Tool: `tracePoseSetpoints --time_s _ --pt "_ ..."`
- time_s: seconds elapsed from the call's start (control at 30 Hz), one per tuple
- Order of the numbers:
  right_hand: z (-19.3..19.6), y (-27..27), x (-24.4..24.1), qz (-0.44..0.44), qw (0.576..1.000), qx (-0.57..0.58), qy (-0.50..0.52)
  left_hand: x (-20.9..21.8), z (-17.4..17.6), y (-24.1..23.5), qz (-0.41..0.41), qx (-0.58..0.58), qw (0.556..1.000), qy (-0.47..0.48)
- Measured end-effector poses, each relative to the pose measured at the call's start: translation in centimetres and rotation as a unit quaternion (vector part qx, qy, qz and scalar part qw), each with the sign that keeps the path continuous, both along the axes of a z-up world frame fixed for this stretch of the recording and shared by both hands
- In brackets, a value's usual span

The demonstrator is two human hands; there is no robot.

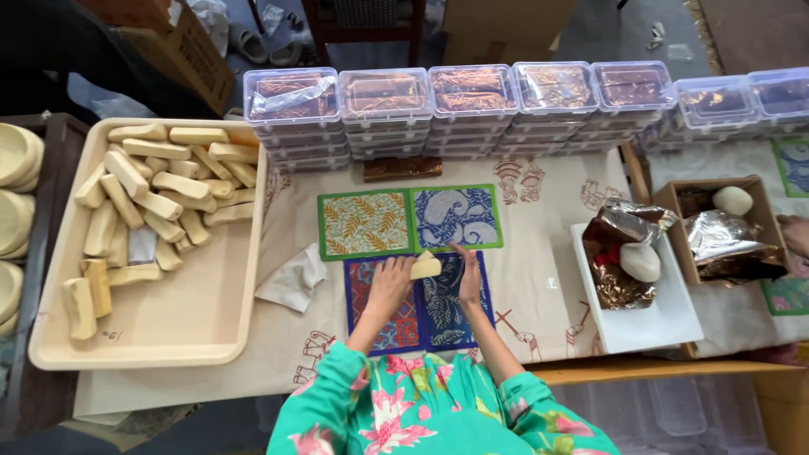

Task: The person wipes a wooden block with a white cloth, then wraps it in a sheet of foil. The person repeats this process with a second wooden block, wiping it and wrapping it in foil. The wrapped items are placed on the table.

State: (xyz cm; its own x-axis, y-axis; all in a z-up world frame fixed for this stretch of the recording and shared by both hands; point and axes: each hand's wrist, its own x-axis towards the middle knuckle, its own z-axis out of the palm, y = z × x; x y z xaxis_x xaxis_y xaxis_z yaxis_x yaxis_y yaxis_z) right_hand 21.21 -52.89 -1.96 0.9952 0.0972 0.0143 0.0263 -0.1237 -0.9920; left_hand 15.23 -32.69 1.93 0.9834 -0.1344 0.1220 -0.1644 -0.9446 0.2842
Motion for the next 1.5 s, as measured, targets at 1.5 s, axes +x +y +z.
tracePoseSetpoints --time_s 1.5 --pt "5.7 -0.9 -5.5 0.072 0.965 0.103 0.232 -4.8 1.1 -3.3 0.227 -0.766 0.563 0.210"
